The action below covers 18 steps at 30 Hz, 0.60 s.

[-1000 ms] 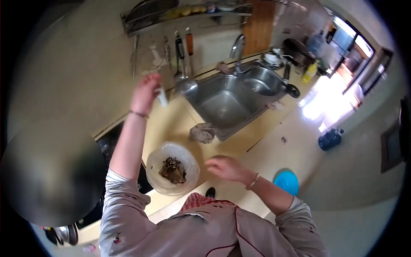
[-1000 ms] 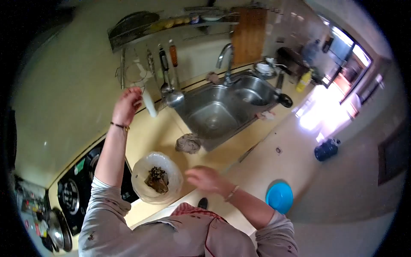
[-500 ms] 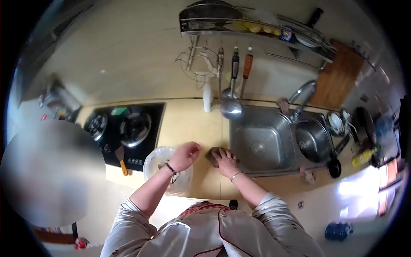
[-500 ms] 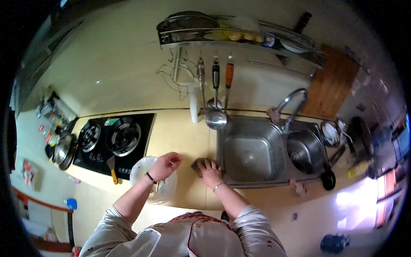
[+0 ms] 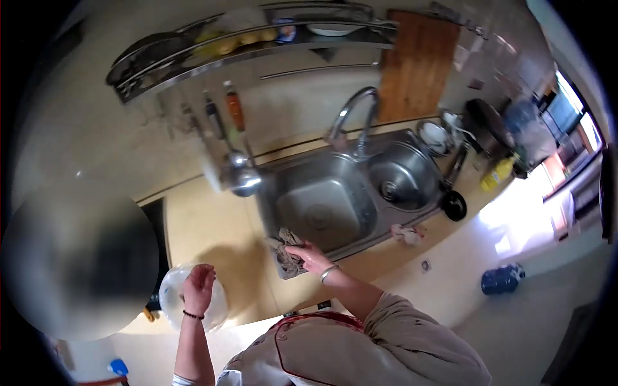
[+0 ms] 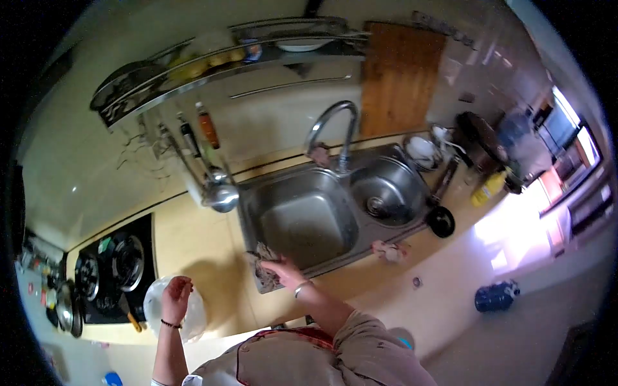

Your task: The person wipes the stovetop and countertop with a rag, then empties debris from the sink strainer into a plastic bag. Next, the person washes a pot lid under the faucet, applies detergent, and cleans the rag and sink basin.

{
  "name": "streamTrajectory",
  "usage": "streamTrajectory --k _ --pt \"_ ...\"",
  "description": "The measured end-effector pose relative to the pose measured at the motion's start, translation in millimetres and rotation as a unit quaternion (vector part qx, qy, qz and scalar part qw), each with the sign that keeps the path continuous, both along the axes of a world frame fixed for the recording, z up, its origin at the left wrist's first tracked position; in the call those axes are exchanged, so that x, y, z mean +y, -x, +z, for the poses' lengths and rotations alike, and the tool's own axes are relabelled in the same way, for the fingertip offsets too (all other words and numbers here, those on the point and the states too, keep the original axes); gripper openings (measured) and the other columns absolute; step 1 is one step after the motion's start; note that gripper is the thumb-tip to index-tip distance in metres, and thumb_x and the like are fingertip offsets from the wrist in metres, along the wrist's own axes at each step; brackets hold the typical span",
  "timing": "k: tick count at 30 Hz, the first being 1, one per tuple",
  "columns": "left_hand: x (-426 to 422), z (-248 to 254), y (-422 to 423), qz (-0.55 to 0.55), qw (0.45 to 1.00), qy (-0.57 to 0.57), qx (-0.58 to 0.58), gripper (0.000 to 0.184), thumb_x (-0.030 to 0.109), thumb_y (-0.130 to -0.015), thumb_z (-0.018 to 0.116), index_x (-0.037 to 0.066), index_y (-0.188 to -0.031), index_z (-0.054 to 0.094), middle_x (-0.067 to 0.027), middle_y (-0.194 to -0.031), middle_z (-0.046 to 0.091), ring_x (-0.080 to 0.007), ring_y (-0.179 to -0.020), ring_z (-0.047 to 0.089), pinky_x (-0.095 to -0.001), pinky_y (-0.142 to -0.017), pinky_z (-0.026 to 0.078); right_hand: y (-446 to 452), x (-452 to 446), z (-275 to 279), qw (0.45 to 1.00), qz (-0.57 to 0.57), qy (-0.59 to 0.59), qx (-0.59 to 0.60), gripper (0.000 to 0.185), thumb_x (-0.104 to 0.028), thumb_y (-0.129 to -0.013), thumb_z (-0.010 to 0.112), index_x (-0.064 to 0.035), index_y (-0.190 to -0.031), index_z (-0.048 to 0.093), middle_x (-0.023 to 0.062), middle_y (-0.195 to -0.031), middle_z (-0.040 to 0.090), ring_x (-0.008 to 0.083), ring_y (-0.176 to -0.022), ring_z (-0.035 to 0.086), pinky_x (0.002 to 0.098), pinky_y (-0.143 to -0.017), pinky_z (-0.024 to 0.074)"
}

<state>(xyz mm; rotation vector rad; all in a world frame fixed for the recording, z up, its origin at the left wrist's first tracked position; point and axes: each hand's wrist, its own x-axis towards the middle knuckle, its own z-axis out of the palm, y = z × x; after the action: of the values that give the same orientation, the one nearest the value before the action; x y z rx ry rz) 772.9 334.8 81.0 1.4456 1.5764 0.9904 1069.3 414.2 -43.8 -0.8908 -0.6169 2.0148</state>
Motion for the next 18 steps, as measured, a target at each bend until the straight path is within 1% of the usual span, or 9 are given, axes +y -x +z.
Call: streamTrajectory --k 5,9,10,11,12,14,15,16,18 --pt "5 6 -53 -0.065 0.994 0.019 -0.082 0.009 0.004 -0.089 0.052 0.002 -0.097 0.054 -0.0031 -0.085 0.057 -0.0113 -0.075 0.055 -0.0232 -0.071 0.045 -31 -16 30 0.990 -0.103 0.072 0.065 0.044 -0.008 -0.078 0.066 -0.0048 -0.120 0.051 0.0054 -0.108 0.061 0.0164 -0.095 0.059 0.0293 -0.082 0.0485" --pt "8 -15 -94 -0.105 0.966 0.123 -0.199 0.036 0.022 -0.089 0.057 0.006 -0.119 0.045 -0.0063 -0.103 0.055 -0.0153 -0.090 0.056 -0.0283 -0.074 0.048 -36 -22 41 0.986 -0.155 -0.001 0.061 0.047 -0.015 -0.079 0.066 -0.0022 -0.121 0.049 0.0078 -0.109 0.060 0.0160 -0.097 0.059 0.0289 -0.081 0.0478" --pt "9 -16 -106 -0.095 0.952 0.168 -0.235 0.046 0.028 -0.088 0.058 0.008 -0.126 0.040 -0.0083 -0.113 0.052 -0.0180 -0.097 0.055 -0.0314 -0.076 0.049 -34 -23 49 0.979 -0.128 -0.117 -0.111 0.051 -0.020 -0.079 0.066 -0.0010 -0.122 0.047 0.0098 -0.110 0.060 0.0169 -0.098 0.058 0.0296 -0.082 0.0472" --pt "10 -14 -117 -0.066 0.920 0.228 -0.313 0.059 0.038 -0.086 0.058 0.011 -0.132 0.032 -0.0114 -0.126 0.043 -0.0231 -0.108 0.050 -0.0380 -0.079 0.049 -31 -23 53 0.929 -0.094 -0.224 -0.281 0.056 -0.025 -0.079 0.066 0.0002 -0.124 0.045 0.0119 -0.111 0.059 0.0179 -0.099 0.058 0.0302 -0.083 0.0466" --pt "13 -11 -127 -0.068 0.873 0.265 -0.403 0.059 0.044 -0.086 0.055 0.012 -0.131 0.033 -0.0104 -0.130 0.039 -0.0255 -0.111 0.048 -0.0422 -0.081 0.049 -22 -23 40 0.918 -0.046 -0.239 -0.314 0.063 -0.031 -0.078 0.066 -0.0001 -0.127 0.040 0.0169 -0.112 0.057 0.0214 -0.102 0.056 0.0325 -0.086 0.0452" --pt "23 -26 -141 -0.082 0.786 0.306 -0.530 0.058 0.048 -0.086 0.052 0.011 -0.128 0.037 -0.0093 -0.126 0.045 -0.0262 -0.108 0.050 -0.0445 -0.080 0.049 -13 -43 92 0.895 0.051 -0.323 -0.305 0.061 -0.028 -0.079 0.065 -0.0026 -0.128 0.039 0.0209 -0.118 0.052 0.0288 -0.106 0.054 0.0344 -0.090 0.0432" --pt "34 -58 -142 -0.088 0.743 0.312 -0.585 0.048 0.044 -0.088 0.049 0.010 -0.123 0.043 -0.0081 -0.118 0.052 -0.0263 -0.105 0.052 -0.0465 -0.080 0.049 -15 -45 95 0.836 0.055 -0.403 -0.369 0.059 -0.024 -0.080 0.064 -0.0035 -0.129 0.039 0.0209 -0.122 0.049 0.0290 -0.112 0.050 0.0349 -0.095 0.0392" --pt "39 -75 -144 -0.063 0.751 0.288 -0.590 0.038 0.034 -0.090 0.048 0.010 -0.119 0.048 -0.0082 -0.112 0.056 -0.0263 -0.103 0.054 -0.0460 -0.079 0.050 -20 -46 96 0.764 0.061 -0.477 -0.430 0.058 -0.020 -0.081 0.063 -0.0044 -0.131 0.038 0.0209 -0.126 0.046 0.0291 -0.118 0.045 0.0354 -0.099 0.0352" --pt "44 -66 -148 -0.075 0.711 0.325 -0.619 0.034 0.029 -0.090 0.047 0.011 -0.118 0.049 -0.0082 -0.113 0.055 -0.0270 -0.103 0.054 -0.0456 -0.076 0.051 -62 -39 114 0.803 0.037 -0.401 -0.440 0.053 -0.025 -0.081 0.063 -0.0052 -0.126 0.044 0.0197 -0.129 0.044 0.0309 -0.119 0.045 0.0366 -0.099 0.0361"
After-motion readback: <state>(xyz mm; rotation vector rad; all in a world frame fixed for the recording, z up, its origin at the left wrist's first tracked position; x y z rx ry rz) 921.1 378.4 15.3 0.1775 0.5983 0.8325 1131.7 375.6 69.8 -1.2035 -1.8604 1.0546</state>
